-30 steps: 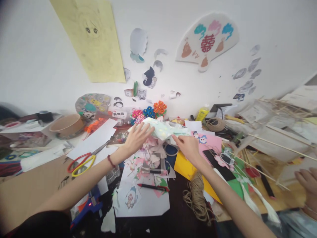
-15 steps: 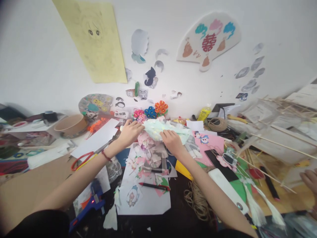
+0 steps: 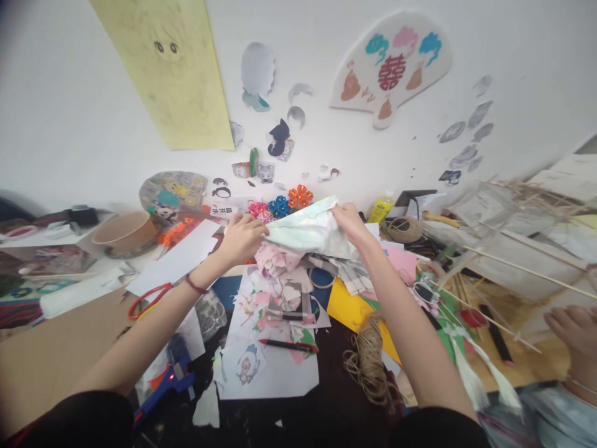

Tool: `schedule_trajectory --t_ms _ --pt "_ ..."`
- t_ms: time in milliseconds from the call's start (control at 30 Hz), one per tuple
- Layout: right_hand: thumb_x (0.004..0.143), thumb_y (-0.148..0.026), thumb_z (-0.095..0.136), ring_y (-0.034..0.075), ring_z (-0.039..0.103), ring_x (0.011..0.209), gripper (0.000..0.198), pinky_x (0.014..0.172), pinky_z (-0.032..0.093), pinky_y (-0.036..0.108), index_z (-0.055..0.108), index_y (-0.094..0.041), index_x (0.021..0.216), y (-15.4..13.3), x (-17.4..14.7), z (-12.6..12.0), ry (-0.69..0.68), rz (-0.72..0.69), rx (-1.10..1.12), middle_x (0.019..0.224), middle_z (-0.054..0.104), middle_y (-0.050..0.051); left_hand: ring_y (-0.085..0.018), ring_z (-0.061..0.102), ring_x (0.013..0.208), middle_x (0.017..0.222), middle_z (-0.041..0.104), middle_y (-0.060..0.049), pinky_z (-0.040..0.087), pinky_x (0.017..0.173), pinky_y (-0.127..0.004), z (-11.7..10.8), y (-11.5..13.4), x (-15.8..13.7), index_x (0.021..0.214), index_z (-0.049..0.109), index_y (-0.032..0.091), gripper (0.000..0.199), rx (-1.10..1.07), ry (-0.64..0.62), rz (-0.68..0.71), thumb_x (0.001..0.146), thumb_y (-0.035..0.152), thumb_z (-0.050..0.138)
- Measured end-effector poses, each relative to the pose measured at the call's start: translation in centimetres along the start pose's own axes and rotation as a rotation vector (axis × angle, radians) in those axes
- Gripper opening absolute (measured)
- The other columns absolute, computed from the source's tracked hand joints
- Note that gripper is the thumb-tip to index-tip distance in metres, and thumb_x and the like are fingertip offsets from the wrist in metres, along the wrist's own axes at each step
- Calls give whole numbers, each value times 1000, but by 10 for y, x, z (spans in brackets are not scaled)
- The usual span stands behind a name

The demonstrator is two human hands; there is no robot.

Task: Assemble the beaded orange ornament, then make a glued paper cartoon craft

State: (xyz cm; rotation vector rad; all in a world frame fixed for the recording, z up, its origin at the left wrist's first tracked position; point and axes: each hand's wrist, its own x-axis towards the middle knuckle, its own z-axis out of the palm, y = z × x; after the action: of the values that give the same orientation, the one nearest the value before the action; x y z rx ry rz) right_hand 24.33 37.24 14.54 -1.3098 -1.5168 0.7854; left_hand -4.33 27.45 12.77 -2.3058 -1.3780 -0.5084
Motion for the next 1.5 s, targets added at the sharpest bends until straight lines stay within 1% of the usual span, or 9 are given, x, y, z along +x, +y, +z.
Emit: schedule_trajectory --t_ms 200,400,567,800,967,1100,1167,1333,1500 --pt "77 -53 61 11 27 57 46 48 18 25 39 -22 51 -9 -5 11 12 -50 -187 51 29 -6 -32 51 119 137 55 -19 35 97 -43 5 65 40 141 41 7 77 -132 127 -184 88 62 56" --pt "70 -50 68 9 27 53 48 48 15 26 38 -21 46 -13 -7 1 -79 -175 -234 48 26 -6 -26 64 93 94 73 -9 38 87 -36 -3 74 87 99 70 18 24 -370 97 -311 94 35 55" --pt "76 -56 64 8 31 49 47 46 19 24 52 -17 53 -8 -2 -17 -120 -239 -158 47 37 -5 -20 62 79 82 72 -4 38 73 -28 -24 43 92 92 72 19 23 -452 102 -312 92 24 49" --pt "74 -52 71 17 63 68 38 64 46 27 76 -16 86 -1 -5 -28 -163 -299 -158 76 73 5 -16 49 63 64 58 -1 30 61 -27 -25 27 104 69 62 17 29 -517 99 -350 90 22 43" --pt "67 -36 77 25 66 72 18 76 48 37 76 -18 72 -3 8 -22 55 -281 -288 63 70 5 -18 55 70 72 64 -3 36 70 -30 -15 23 123 74 63 17 24 -517 148 -351 91 22 47" --pt "85 -36 59 26 68 72 27 78 51 41 72 -16 97 -26 16 -15 276 -256 -170 67 70 7 -21 58 97 100 69 -7 36 86 -34 -35 33 127 98 64 19 26 -469 314 -327 100 26 39" --pt "86 -34 60 22 69 73 25 74 54 35 67 -18 104 -31 5 -12 215 -167 166 74 72 5 -22 56 104 105 68 -7 33 91 -37 -47 43 114 104 63 20 29 -373 386 -213 103 30 36" --pt "72 -22 76 22 70 83 16 78 58 32 66 -18 84 3 -63 -7 -187 262 600 85 74 7 -21 61 100 104 71 -5 33 89 -37 -67 46 29 95 66 19 23 -244 -120 152 100 28 45" --pt "81 -32 66 21 71 74 15 71 62 34 57 -21 77 41 -102 -1 -259 555 716 77 69 7 -18 65 92 102 72 -2 39 83 -32 -111 31 -110 105 65 23 26 -303 -227 -261 101 34 42"
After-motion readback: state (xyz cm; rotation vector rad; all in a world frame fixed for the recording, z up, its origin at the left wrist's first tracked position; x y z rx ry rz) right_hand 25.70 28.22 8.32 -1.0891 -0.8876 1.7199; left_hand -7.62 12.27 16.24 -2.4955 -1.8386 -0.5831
